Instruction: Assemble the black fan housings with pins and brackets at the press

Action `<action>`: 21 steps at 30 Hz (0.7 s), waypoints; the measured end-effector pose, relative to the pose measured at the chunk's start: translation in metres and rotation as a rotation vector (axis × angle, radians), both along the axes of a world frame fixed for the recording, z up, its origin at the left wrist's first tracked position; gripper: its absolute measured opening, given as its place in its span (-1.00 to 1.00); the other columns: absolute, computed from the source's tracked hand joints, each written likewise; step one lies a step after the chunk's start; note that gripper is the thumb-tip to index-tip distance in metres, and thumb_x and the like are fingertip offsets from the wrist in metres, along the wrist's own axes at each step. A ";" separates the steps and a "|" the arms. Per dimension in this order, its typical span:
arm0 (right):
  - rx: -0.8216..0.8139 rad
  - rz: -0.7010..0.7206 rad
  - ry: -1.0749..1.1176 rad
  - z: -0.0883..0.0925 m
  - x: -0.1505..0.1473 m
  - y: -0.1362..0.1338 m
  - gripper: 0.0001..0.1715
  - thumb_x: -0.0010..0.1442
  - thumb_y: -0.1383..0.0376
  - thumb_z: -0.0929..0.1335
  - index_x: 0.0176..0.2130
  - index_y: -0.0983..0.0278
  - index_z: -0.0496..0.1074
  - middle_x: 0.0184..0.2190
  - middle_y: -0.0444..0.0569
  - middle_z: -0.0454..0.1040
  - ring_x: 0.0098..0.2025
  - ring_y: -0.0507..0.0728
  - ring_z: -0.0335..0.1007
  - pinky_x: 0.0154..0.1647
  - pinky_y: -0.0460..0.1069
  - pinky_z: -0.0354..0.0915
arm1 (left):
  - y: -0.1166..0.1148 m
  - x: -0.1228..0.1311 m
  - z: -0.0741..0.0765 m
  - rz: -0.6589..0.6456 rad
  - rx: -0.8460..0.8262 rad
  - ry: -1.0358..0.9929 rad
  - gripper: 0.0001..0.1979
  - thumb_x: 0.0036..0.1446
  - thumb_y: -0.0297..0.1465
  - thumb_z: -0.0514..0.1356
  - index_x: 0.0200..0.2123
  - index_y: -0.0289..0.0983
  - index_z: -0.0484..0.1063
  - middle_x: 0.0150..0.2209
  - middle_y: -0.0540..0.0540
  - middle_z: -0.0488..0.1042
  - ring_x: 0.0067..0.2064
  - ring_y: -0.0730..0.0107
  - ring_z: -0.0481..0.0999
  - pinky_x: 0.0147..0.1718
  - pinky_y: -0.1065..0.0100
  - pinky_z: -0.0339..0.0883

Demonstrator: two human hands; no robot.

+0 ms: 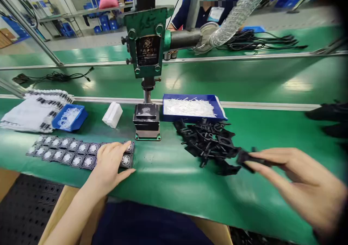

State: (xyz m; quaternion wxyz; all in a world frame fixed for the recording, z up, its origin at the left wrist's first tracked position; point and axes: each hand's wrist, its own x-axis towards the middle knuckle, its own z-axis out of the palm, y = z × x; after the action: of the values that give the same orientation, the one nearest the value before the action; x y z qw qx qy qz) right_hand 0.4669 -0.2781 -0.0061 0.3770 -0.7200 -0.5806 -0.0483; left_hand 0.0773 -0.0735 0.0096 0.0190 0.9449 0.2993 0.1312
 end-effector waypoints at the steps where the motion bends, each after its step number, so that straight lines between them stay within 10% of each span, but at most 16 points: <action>1: -0.020 0.155 0.011 0.004 -0.022 0.010 -0.81 0.26 0.08 0.39 -0.14 0.07 0.47 -0.26 0.05 0.50 -0.23 0.19 0.47 -0.22 0.11 0.42 | 0.002 -0.004 0.000 -0.018 -0.008 0.030 -0.30 0.13 -0.34 0.34 0.26 -0.26 0.11 -0.03 -0.20 0.49 0.06 0.03 0.41 0.08 0.02 0.11; 8: -0.156 0.493 0.171 -0.044 -0.123 0.072 -0.88 0.31 0.31 0.35 -0.11 0.22 0.39 -0.19 0.03 0.42 -0.12 0.13 0.43 -0.11 0.04 0.44 | 0.001 -0.012 -0.007 -0.079 0.000 0.066 -0.46 0.24 -0.36 0.24 0.24 -0.25 0.16 0.02 -0.20 0.51 0.11 0.08 0.41 0.09 0.10 0.13; 14: -0.217 0.394 0.300 -0.062 -0.127 0.074 -0.61 0.23 0.27 0.43 0.03 0.22 0.34 -0.07 0.09 0.36 -0.09 0.16 0.39 -0.08 0.09 0.45 | 0.001 -0.012 -0.011 -0.051 0.027 0.008 -0.58 0.31 -0.28 0.16 0.18 -0.25 0.26 -0.04 -0.21 0.53 0.05 0.05 0.46 0.02 0.08 0.23; 21: -0.159 0.390 0.361 -0.063 -0.130 0.078 -0.87 0.25 0.28 0.40 -0.17 0.23 0.42 -0.14 0.05 0.37 -0.07 0.16 0.39 -0.05 0.11 0.43 | -0.035 0.014 -0.033 -0.162 -0.333 -0.196 -0.47 0.30 -0.21 0.16 0.27 -0.19 0.15 0.06 -0.20 0.48 0.08 0.16 0.50 0.05 0.12 0.41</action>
State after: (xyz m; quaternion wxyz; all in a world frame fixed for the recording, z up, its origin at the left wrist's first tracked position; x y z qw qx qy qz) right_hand 0.3365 -0.2000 -0.0689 0.4188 -0.6189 -0.6337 0.2000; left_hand 0.0914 -0.1086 -0.0236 0.2145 0.9324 0.2364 0.1695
